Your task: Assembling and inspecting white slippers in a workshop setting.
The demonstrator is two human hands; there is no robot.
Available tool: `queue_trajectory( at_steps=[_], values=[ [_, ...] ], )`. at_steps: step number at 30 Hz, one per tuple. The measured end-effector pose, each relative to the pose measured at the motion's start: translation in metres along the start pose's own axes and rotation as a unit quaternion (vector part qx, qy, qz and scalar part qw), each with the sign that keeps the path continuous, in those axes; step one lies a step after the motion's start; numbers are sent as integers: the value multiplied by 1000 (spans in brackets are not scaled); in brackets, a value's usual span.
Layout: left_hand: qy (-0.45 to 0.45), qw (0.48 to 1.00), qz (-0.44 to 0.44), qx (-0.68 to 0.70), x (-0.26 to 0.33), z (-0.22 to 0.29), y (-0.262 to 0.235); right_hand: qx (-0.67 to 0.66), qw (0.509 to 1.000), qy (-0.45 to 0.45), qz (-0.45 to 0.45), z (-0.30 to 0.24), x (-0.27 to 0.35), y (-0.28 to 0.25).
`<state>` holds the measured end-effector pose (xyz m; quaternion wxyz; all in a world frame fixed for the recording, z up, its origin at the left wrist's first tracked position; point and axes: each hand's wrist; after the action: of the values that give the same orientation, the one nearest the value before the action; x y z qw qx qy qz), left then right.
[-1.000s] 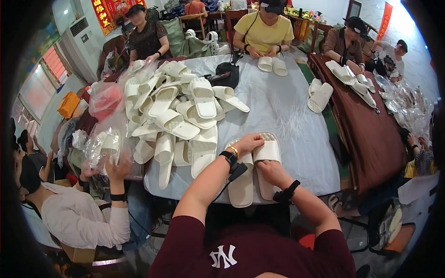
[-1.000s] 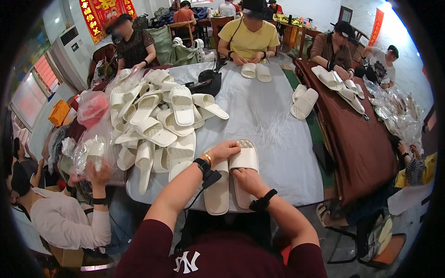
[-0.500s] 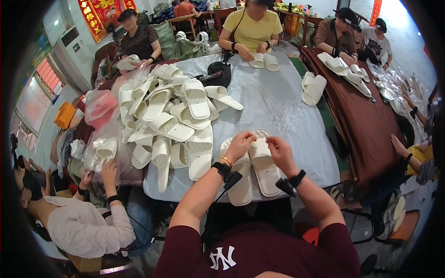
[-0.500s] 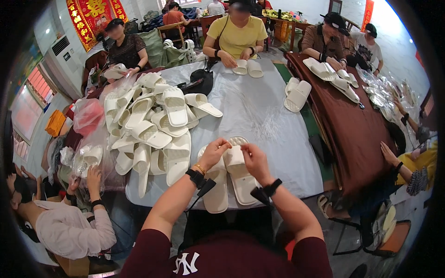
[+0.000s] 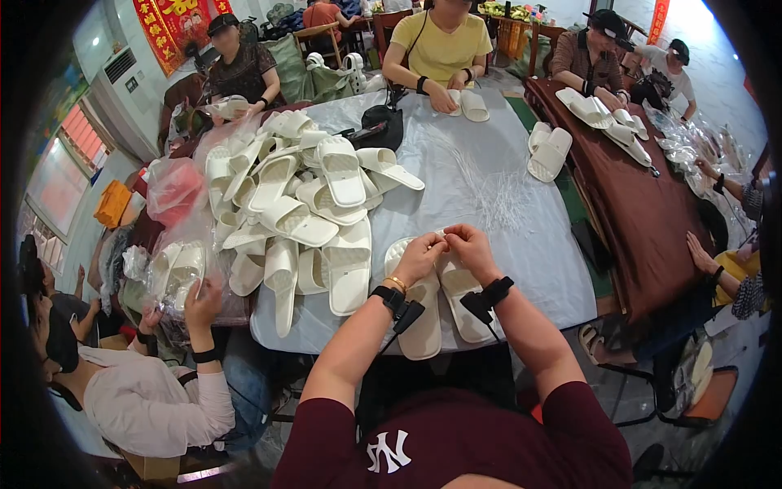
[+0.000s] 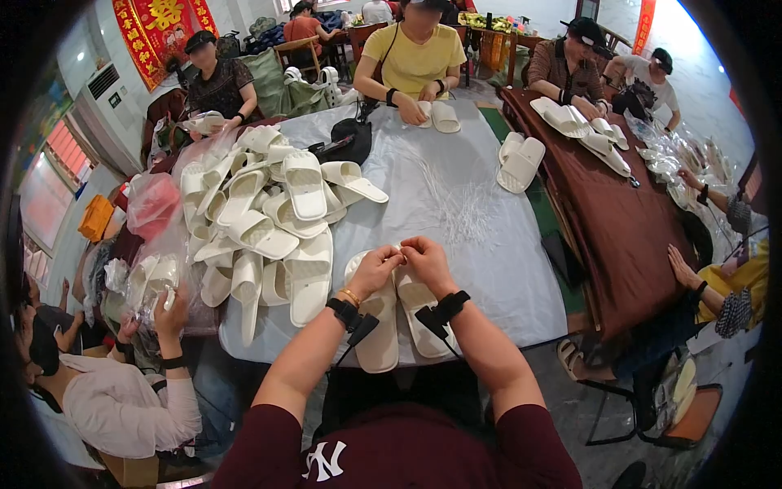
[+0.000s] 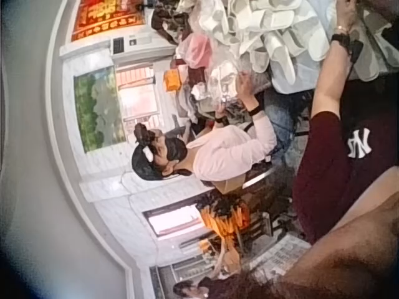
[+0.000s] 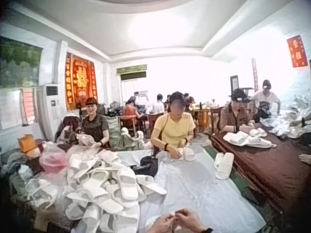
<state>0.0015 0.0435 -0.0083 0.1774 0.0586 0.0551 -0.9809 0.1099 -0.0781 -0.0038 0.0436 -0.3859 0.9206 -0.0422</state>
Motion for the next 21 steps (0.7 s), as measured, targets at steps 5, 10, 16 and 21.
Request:
queue_trajectory(
  at_steps=[5,10,16,21],
  values=[
    [-2,1000,3,3,0,-2,0,17,1000,7,0,2,-4,1],
    [110,988,102,-35,0,-3,2,-5,1000,6,17,-1,-1,1],
    [12,987,138,79,6,1,4,11,999,-24,32,3,6,4],
    [-16,983,144,116,6,0,4,29,998,-21,48,-2,8,4]
  ],
)
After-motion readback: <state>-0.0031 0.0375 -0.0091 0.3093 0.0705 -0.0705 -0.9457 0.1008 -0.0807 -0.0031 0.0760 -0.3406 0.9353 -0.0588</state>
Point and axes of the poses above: each hand's wrist, its own x-axis away from the middle knuckle, its own y-axis out of the palm, z = x × y, and after that the axes turned 6 degrees about x, right-handed
